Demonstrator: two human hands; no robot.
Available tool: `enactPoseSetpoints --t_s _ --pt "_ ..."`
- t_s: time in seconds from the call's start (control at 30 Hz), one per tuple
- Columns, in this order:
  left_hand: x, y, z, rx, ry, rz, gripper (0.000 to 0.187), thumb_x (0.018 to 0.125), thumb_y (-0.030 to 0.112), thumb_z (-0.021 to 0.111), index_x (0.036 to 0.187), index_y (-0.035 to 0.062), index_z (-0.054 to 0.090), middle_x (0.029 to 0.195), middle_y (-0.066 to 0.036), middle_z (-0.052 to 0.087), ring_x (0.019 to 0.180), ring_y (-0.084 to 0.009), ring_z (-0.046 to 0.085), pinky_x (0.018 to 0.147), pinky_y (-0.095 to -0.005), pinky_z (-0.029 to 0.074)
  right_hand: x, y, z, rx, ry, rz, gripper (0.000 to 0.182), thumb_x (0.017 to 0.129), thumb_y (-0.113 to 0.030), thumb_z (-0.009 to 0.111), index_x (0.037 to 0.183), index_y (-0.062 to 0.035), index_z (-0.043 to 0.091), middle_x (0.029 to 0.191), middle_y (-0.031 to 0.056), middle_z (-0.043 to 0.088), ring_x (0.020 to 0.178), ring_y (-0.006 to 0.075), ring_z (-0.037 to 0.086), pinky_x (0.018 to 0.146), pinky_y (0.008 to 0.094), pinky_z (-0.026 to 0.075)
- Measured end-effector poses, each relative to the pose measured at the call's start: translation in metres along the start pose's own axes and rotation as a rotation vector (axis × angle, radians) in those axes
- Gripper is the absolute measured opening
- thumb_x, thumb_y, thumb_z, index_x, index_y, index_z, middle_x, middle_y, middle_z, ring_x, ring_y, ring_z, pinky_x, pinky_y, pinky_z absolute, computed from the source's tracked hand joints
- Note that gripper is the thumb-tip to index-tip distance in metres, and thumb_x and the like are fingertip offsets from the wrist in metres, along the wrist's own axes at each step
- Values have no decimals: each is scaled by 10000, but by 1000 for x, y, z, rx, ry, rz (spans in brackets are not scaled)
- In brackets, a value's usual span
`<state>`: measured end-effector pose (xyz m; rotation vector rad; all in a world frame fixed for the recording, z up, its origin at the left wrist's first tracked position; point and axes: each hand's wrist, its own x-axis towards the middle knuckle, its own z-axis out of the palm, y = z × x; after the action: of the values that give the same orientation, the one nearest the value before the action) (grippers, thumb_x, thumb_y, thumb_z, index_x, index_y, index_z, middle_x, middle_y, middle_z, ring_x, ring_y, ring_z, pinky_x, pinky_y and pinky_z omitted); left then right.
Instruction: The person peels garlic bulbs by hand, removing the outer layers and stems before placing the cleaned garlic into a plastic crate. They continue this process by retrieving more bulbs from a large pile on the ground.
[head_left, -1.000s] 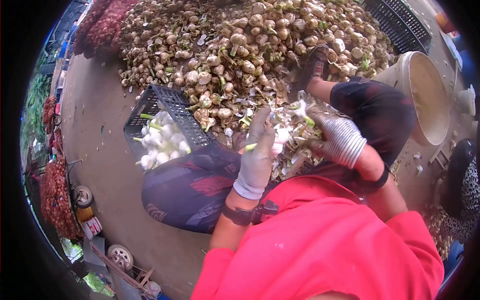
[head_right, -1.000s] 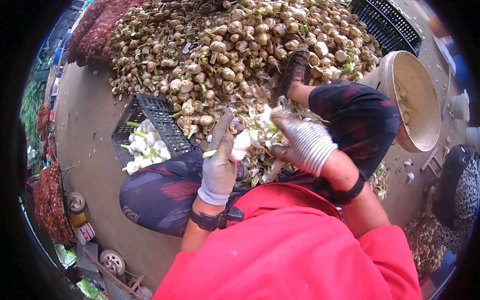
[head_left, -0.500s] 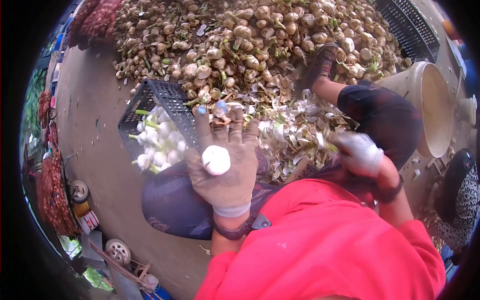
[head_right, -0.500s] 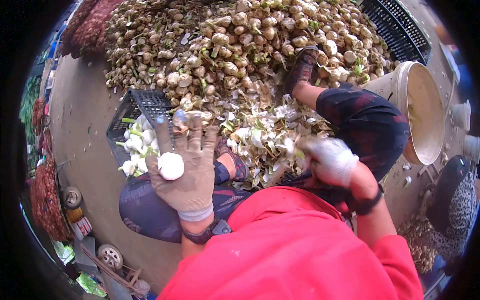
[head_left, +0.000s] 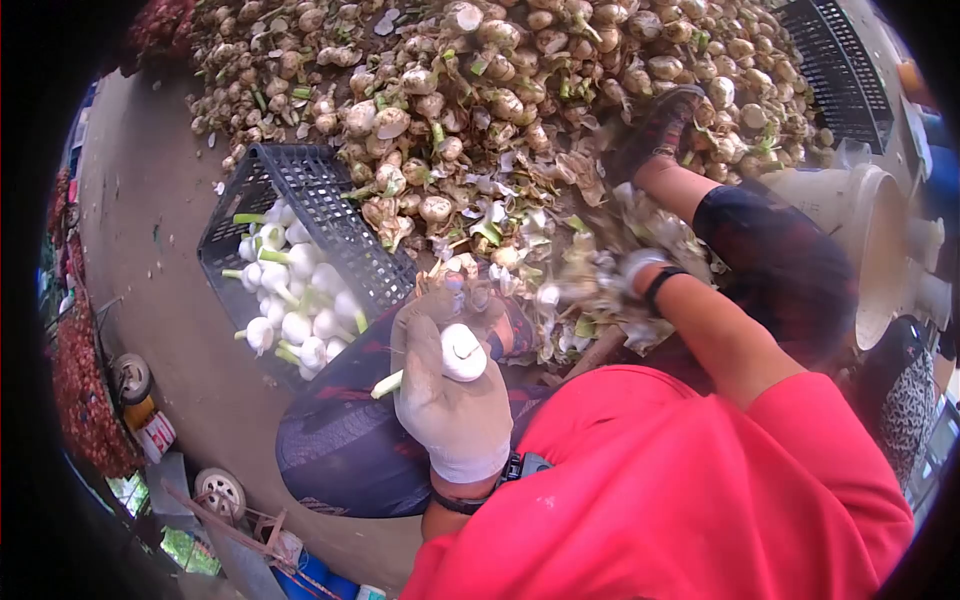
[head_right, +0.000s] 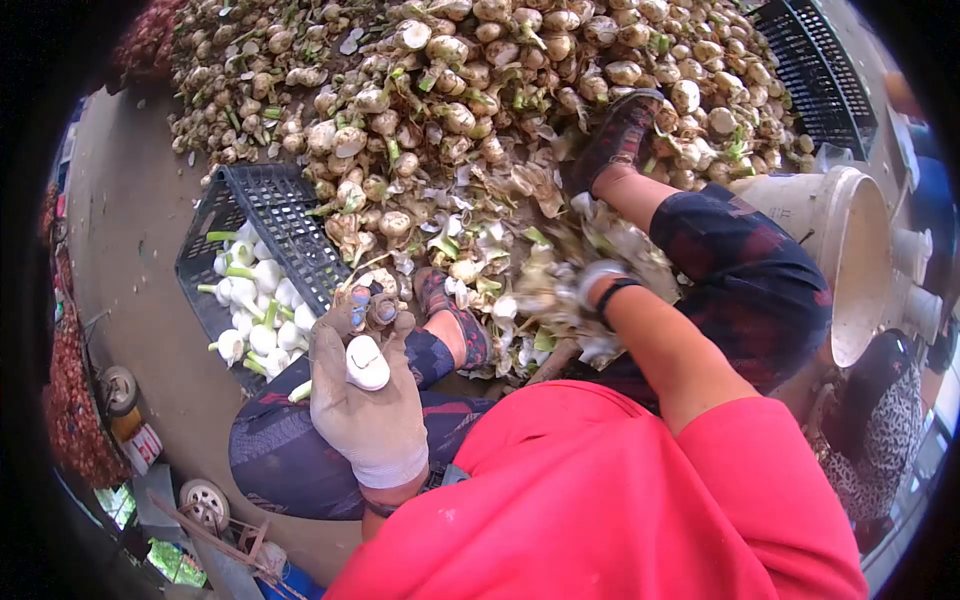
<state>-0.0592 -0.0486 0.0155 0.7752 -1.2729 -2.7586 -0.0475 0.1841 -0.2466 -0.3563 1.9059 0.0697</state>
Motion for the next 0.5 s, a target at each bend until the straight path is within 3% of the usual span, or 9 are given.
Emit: enactPoseSetpoints --t_s 0.07,0.17,0.23,0.27,0.3,0.37,0.43,0.5 --pt "6 1 1 -78 -8 -8 313 980 231 414 1075 -31 555 1087 -155 579 967 -277 571 827 -437 482 0 15 -19 -56 5 7 365 811 -209 577 1163 -132 639 1215 189 584 1091 311 589 899 408 472" --pt "-1 2 -6 71 -45 26 328 982 244 414 1089 -37 547 1084 -155 575 958 -266 562 839 -429 476 -5 19 -28 -134 -30 -25 373 798 -180 572 1162 -129 634 1166 191 605 1061 298 602 889 405 473" --pt "5 -2 -9 -61 -72 99 356 986 259 412 1105 -51 542 1080 -157 573 958 -264 561 845 -415 479 -8 23 -31 -166 -48 -46 379 789 -161 568 1161 -127 631 1133 192 619 1041 289 611 883 403 473" --pt "4 2 0 -94 136 56 370 988 254 411 1127 -66 536 1055 -154 577 958 -264 569 838 -404 487 -12 20 -29 -173 -63 -66 382 785 -151 566 1161 -126 630 1116 193 626 1031 284 616 880 402 473" --pt "2 2 0 -83 140 50 370 988 254 411 1127 -66 536 1055 -154 577 958 -264 569 838 -404 487 -15 16 -28 -180 -74 -90 386 781 -142 565 1161 -125 628 1100 193 633 1021 280 620 877 401 474" --pt "6 3 3 -56 248 99 374 987 249 415 1147 -70 531 1030 -151 580 951 -263 572 831 -404 490 -26 -33 -81 -59 190 -244 397 768 -109 565 1161 -97 610 1047 188 632 958 317 624 813 429 486" --pt "7 1 4 -37 232 116 354 985 233 419 1127 -69 538 1012 -149 581 943 -256 571 829 -405 487 -16 -65 -89 7 695 -564 375 797 -69 538 1168 -84 590 1031 188 648 897 345 652 742 427 518" --pt "8 -4 5 -29 208 75 338 982 223 421 1111 -64 544 1012 -146 581 941 -249 570 824 -401 487 27 -93 -79 105 466 -559 555 753 -25 542 1296 -128 487 1133 198 579 931 367 613 779 444 491"
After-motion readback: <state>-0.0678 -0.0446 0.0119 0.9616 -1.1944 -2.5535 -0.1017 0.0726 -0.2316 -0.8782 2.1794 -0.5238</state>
